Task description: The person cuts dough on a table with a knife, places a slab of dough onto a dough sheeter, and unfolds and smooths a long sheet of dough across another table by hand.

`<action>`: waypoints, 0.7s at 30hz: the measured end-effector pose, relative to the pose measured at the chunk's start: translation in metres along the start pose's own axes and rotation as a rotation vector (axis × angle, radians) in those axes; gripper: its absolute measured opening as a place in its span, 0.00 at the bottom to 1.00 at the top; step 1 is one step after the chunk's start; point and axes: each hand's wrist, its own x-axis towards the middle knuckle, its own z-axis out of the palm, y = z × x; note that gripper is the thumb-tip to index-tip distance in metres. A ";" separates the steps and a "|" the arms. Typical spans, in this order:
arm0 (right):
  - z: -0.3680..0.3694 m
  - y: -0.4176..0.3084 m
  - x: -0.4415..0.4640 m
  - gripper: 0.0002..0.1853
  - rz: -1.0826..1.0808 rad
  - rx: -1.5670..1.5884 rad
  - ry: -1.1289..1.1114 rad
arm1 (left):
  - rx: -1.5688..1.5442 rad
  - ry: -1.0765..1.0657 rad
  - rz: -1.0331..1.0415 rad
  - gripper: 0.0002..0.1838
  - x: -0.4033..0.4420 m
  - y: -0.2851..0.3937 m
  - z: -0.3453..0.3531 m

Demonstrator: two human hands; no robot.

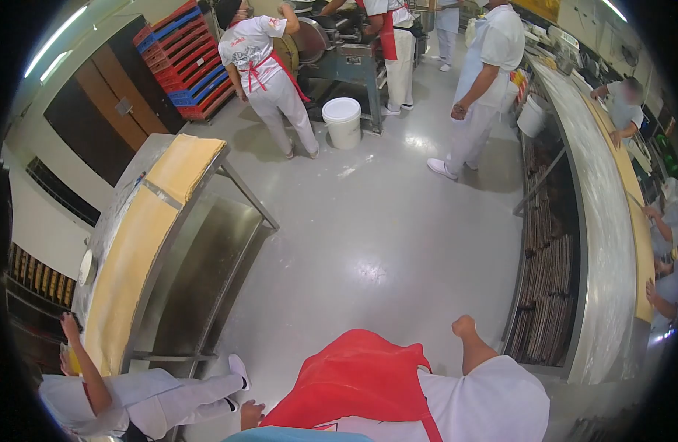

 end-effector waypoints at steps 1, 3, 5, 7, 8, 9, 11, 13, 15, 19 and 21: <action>0.002 0.002 0.001 0.15 0.001 -0.001 0.000 | 0.087 -0.017 0.167 0.38 0.001 -0.003 0.000; 0.005 0.004 0.002 0.15 -0.047 -0.012 0.020 | 0.036 -0.001 0.041 0.41 0.003 -0.003 0.006; 0.002 0.005 0.002 0.16 -0.052 0.012 0.003 | -0.012 0.017 -0.082 0.42 0.003 -0.003 0.008; 0.004 0.011 0.009 0.16 -0.058 0.037 -0.016 | -0.223 0.077 -0.388 0.43 -0.002 0.018 0.015; 0.010 0.014 0.011 0.17 -0.053 0.055 0.008 | -0.306 0.117 -0.487 0.43 -0.010 0.040 0.012; 0.013 0.016 0.012 0.17 -0.048 0.073 0.032 | -0.375 0.162 -0.546 0.44 -0.020 0.060 0.009; 0.007 0.012 0.005 0.18 -0.052 0.057 0.024 | -0.316 0.080 -0.525 0.43 -0.012 0.046 0.009; 0.003 0.008 -0.004 0.18 -0.057 0.040 0.016 | -0.259 -0.002 -0.503 0.42 -0.013 0.044 0.004; 0.002 0.005 -0.010 0.17 -0.041 0.066 0.032 | -0.089 -0.087 -0.481 0.39 -0.024 0.065 -0.009; 0.001 -0.001 -0.012 0.16 -0.024 -0.004 -0.027 | 0.061 -0.213 -0.035 0.37 -0.013 -0.008 0.009; 0.001 0.004 -0.009 0.14 -0.013 0.062 0.026 | 0.005 -0.149 -0.041 0.33 -0.019 -0.007 0.022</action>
